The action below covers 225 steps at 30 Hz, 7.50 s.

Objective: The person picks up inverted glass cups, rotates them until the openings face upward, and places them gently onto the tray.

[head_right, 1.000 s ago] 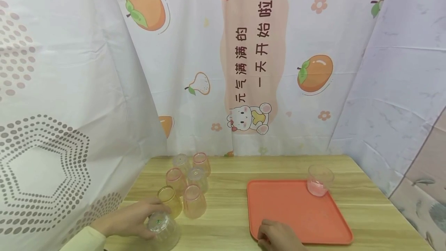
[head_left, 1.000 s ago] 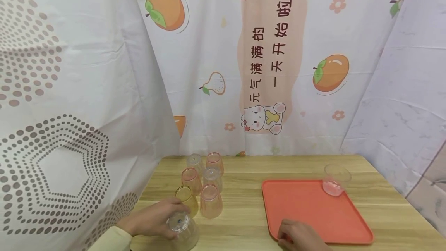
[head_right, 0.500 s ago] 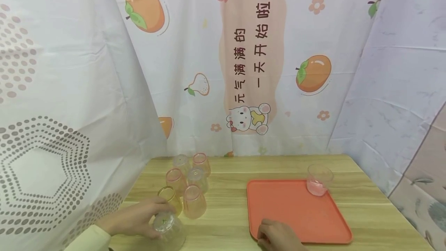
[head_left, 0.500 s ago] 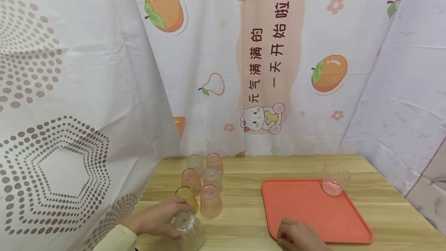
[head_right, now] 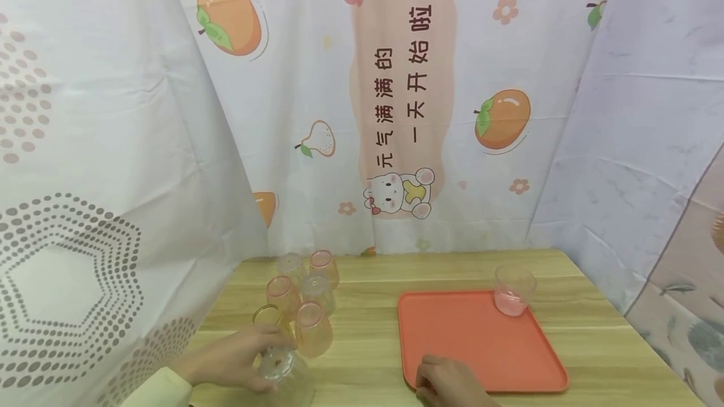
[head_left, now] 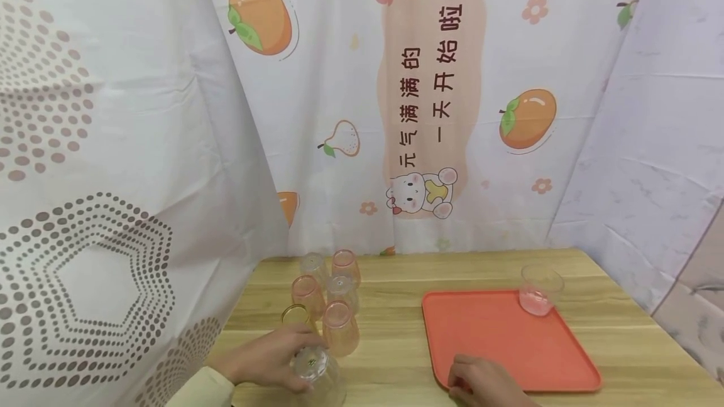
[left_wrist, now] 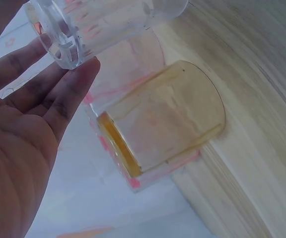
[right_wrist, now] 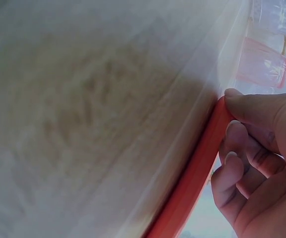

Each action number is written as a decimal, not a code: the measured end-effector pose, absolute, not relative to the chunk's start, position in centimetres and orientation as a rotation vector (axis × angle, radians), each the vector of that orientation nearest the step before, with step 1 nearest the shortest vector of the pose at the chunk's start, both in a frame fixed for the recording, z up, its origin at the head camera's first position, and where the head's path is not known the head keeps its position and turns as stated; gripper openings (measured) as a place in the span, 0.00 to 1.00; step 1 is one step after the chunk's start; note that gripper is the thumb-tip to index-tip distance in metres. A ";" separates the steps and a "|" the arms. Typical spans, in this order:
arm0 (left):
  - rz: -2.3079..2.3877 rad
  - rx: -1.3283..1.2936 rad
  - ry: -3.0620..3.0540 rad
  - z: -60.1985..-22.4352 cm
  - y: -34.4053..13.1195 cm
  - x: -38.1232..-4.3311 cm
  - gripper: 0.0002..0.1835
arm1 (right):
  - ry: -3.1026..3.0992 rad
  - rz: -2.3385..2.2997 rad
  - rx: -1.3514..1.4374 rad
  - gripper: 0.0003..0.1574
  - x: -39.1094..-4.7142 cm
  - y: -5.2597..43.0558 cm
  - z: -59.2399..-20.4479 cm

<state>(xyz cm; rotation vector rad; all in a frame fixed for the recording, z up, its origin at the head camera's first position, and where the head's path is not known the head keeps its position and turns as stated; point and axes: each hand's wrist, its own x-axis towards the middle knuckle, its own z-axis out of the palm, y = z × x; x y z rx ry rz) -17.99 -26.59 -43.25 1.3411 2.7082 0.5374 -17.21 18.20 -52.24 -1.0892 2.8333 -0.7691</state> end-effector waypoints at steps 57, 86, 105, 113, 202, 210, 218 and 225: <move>0.455 1.540 2.721 -44.3 -16.6 -21.1 0.32 | 2.823 -0.830 -1.101 0.09 -17.3 18.2 -52.3; 0.785 1.511 2.822 -46.5 -14.3 -21.6 0.30 | 2.448 -1.411 -0.711 0.14 -17.7 16.6 -51.6; 1.225 1.325 2.668 -47.5 -13.6 -21.5 0.30 | 1.910 -1.845 -0.307 0.21 -17.8 16.2 -50.6; 1.288 1.267 2.632 -47.8 -13.5 -21.2 0.33 | 1.710 -1.968 -0.237 0.16 -17.8 16.4 -50.0; 0.960 0.879 2.777 -53.0 -4.5 -20.1 0.29 | 3.005 -1.487 -0.519 0.04 -19.1 19.6 -46.1; 0.956 0.898 2.797 -53.4 -4.0 -19.9 0.30 | 3.008 -1.469 -0.480 0.06 -19.2 20.4 -45.4; 0.973 0.860 2.779 -53.1 -3.5 -19.8 0.28 | 3.054 -1.432 -0.588 0.04 -19.6 21.3 -45.2; 0.963 0.838 2.791 -53.1 -3.2 -20.0 0.29 | 3.174 -1.385 -0.799 0.06 -20.3 22.5 -45.4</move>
